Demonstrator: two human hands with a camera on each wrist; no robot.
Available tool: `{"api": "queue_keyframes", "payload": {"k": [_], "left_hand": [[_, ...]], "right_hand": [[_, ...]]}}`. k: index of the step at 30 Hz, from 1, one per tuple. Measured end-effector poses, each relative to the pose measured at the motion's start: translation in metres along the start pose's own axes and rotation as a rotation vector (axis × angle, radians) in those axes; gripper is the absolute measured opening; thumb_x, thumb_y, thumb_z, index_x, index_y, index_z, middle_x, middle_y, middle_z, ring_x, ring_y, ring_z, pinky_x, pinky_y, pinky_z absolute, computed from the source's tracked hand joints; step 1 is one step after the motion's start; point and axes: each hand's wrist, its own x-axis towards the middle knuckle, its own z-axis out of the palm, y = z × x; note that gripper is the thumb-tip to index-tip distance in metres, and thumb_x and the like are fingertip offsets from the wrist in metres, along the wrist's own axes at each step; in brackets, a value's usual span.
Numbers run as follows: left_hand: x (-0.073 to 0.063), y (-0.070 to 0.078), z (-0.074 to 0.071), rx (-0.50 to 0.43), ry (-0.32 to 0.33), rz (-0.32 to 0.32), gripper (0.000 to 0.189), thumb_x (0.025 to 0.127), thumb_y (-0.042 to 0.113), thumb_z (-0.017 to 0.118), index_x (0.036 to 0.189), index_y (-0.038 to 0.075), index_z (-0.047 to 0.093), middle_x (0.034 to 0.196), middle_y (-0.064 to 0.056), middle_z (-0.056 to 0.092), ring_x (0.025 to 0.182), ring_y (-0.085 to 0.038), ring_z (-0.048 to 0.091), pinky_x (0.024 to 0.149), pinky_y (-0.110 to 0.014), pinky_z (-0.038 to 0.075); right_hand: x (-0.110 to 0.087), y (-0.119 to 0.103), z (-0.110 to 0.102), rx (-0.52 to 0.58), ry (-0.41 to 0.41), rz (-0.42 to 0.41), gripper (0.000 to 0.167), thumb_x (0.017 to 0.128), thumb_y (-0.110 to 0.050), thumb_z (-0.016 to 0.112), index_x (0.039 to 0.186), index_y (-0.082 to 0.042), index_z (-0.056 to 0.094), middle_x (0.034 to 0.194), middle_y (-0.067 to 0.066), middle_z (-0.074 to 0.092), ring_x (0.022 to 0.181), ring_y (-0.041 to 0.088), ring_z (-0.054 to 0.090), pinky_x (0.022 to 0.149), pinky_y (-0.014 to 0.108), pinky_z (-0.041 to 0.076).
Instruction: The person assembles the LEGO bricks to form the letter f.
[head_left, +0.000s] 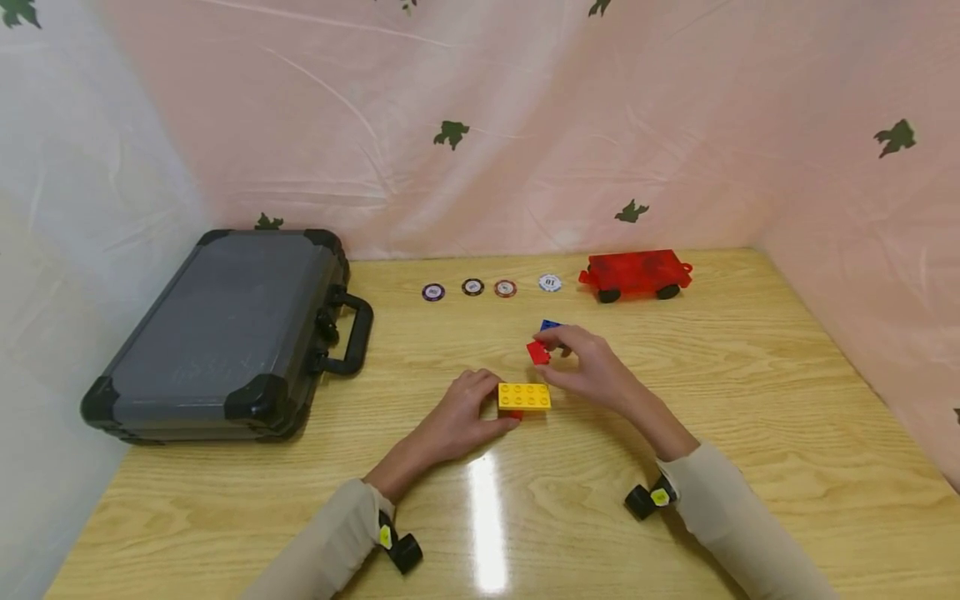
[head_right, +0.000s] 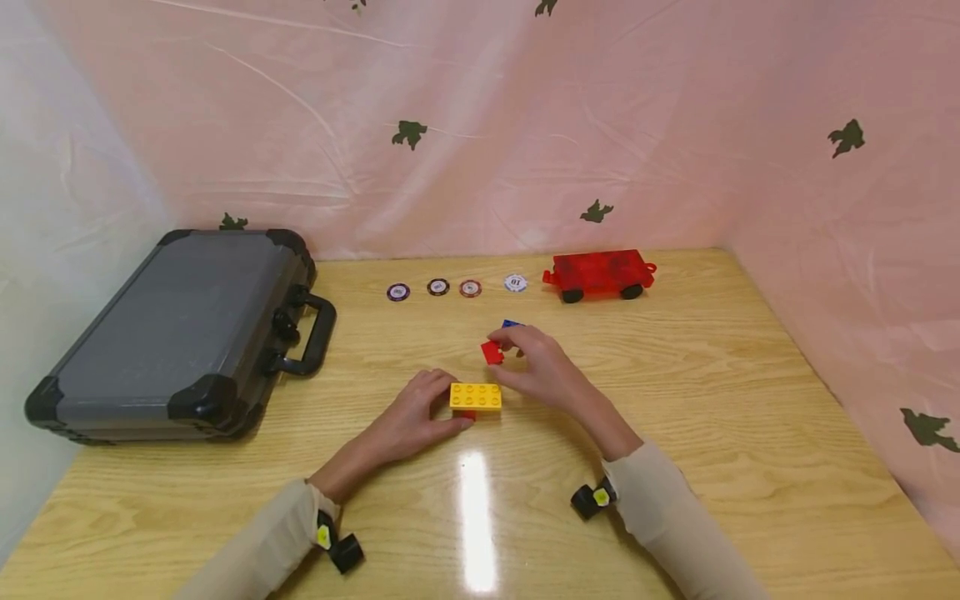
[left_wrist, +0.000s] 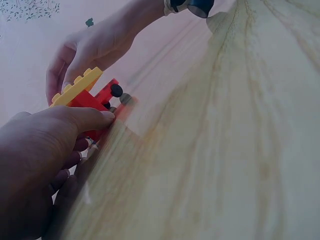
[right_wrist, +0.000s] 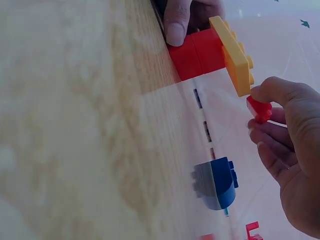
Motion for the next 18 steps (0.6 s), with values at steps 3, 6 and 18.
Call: {"api": "queue_keyframes", "payload": {"k": [3,6,18], "left_hand": [[0.000,0.000,0.000,0.004,-0.002,-0.003,0.035,0.090,0.027,0.083,0.114,0.007,0.068,0.112,-0.003,0.063,0.098,-0.020,0.049,0.086,-0.038,0.043],[0.000,0.000,0.000,0.013,0.002,0.002,0.036,0.090,0.028,0.083,0.114,0.007,0.067,0.113,-0.003,0.064,0.099,-0.020,0.050,0.087,-0.038,0.043],[0.000,-0.001,0.001,0.009,-0.007,-0.007,0.035,0.091,0.029,0.082,0.114,0.008,0.067,0.115,-0.003,0.063,0.102,-0.021,0.050,0.090,-0.039,0.044]], "right_hand": [[-0.003,-0.003,0.000,0.014,0.010,-0.020,0.043,0.084,0.000,0.085,0.123,0.004,0.067,0.109,0.009,0.069,0.095,0.032,0.063,0.080,0.043,0.056],[-0.006,-0.007,0.000,0.025,0.016,-0.050,0.043,0.084,-0.002,0.086,0.122,0.002,0.068,0.110,0.007,0.069,0.095,0.031,0.062,0.079,0.041,0.056],[-0.015,-0.019,0.006,0.037,0.004,-0.121,0.041,0.083,-0.007,0.087,0.121,-0.002,0.071,0.118,0.005,0.067,0.103,0.020,0.062,0.084,0.043,0.057]]}}
